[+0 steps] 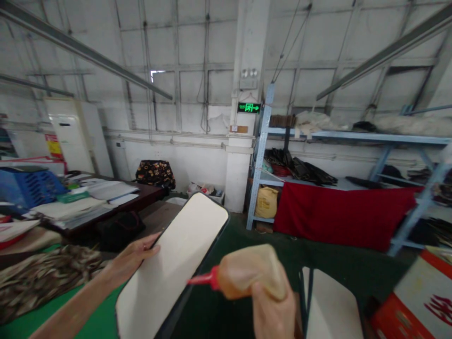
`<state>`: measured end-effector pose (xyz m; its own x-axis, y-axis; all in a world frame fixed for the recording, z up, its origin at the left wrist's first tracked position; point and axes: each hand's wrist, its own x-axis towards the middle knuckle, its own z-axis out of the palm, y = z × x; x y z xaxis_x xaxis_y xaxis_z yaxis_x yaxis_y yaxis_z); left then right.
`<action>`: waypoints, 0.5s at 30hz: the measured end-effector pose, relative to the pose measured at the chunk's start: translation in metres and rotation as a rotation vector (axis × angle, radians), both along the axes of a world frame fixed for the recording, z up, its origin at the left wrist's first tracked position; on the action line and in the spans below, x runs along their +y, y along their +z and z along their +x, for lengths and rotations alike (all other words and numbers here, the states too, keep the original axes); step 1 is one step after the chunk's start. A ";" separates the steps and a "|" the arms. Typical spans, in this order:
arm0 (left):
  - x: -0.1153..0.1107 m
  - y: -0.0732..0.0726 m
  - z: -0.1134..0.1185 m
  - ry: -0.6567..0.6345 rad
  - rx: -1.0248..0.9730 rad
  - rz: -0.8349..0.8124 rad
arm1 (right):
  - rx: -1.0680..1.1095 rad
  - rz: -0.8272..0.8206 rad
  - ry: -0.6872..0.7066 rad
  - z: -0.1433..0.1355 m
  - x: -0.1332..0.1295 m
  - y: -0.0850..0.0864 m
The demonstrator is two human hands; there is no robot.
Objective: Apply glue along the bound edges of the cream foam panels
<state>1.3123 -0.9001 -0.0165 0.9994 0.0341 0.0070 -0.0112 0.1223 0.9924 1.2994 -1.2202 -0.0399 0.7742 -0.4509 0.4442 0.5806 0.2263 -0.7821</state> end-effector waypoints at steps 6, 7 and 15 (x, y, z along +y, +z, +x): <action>0.014 0.024 -0.018 -0.188 0.079 0.115 | -0.149 0.150 -0.022 0.038 -0.075 0.093; 0.013 0.029 -0.021 -0.215 0.092 0.124 | -0.146 0.136 -0.012 0.042 -0.078 0.099; 0.010 0.051 -0.027 -0.256 0.092 0.184 | -0.111 0.015 0.179 0.057 -0.074 0.101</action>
<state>1.2849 -0.8906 0.0340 0.9722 -0.2113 -0.1013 0.0879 -0.0720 0.9935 1.3569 -1.2941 0.0606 0.7890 -0.3182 0.5256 0.6128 0.3450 -0.7110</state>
